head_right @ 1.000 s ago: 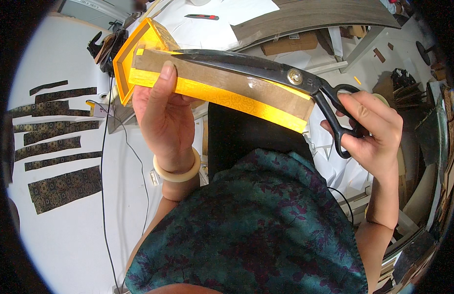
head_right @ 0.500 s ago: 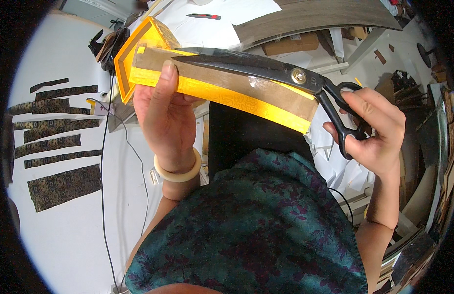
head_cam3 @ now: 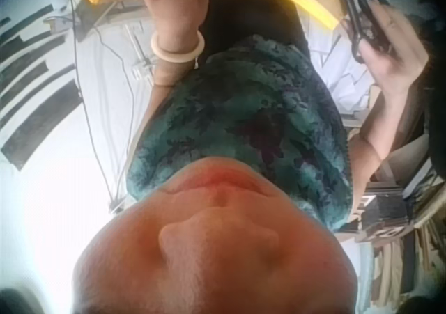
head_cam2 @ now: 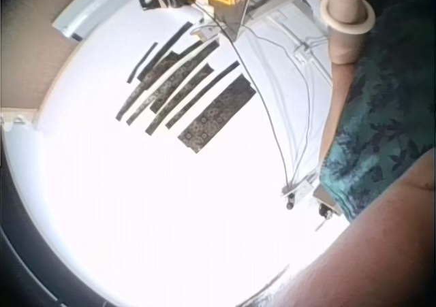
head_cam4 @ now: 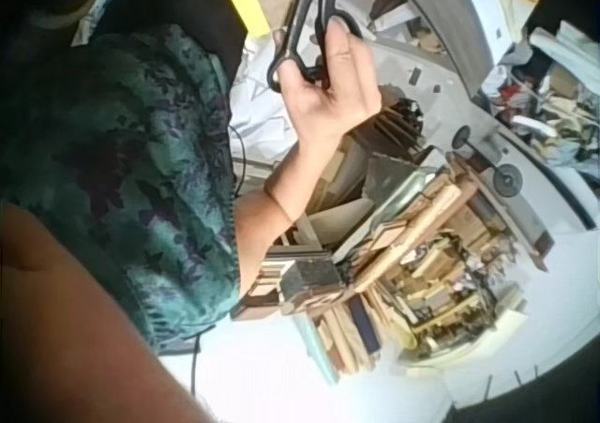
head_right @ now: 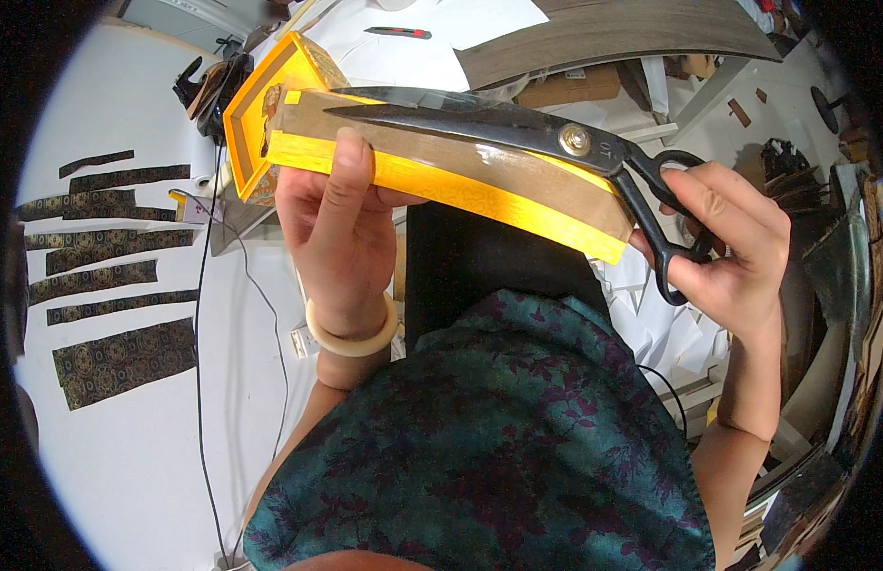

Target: The person applies yellow tape to the edges of a rectangular frame and then uses scissors to trim the excess tape along the edges. The person handles the frame and scissors throughout the process.

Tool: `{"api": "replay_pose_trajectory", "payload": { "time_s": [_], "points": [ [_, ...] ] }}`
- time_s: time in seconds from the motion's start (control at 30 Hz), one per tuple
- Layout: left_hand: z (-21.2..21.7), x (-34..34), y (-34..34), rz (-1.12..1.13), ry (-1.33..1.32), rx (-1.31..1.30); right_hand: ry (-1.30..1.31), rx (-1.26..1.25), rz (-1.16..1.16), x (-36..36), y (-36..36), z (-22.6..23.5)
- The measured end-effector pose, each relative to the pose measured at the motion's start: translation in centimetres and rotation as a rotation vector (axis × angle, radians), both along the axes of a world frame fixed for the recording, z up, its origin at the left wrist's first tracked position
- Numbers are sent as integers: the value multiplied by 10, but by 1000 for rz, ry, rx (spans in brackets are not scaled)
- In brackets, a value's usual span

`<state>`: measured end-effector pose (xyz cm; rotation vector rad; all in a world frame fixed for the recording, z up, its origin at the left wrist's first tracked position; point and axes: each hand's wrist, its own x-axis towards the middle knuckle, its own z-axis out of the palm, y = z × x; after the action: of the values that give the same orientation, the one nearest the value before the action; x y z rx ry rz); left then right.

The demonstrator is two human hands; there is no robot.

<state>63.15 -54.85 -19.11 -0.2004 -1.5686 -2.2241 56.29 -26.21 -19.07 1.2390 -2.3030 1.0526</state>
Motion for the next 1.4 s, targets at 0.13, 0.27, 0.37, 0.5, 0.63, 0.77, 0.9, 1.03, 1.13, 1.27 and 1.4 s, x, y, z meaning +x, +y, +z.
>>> {"api": "replay_pose_trajectory", "payload": {
  "time_s": [0.13,0.27,0.37,0.5,0.63,0.77,0.9,1.03,1.13,1.27,1.4],
  "points": [
    [-5,0,-3,-2,19,-67,-6,7,6,0,2,-2],
    [-3,0,-1,9,1,-46,11,20,-7,0,4,-3],
    [-3,1,-1,14,6,-56,23,23,-25,0,5,-7],
    [-4,1,0,22,20,-82,31,28,-16,0,9,-9],
    [-2,3,1,-7,4,-25,23,30,-11,0,8,-8],
    [0,5,2,3,-24,-8,27,13,-30,2,7,-10],
    [-4,6,1,-7,1,-45,-43,-11,-36,2,6,-4],
    [-5,5,2,7,-14,-50,-57,-30,-27,6,3,1],
    [-7,5,2,4,17,-98,-41,-16,-29,6,4,1],
    [-11,4,4,-5,75,-149,-42,2,-20,6,4,4],
    [-13,4,7,-25,119,-134,-23,-3,4,4,4,3]
  ]
}}
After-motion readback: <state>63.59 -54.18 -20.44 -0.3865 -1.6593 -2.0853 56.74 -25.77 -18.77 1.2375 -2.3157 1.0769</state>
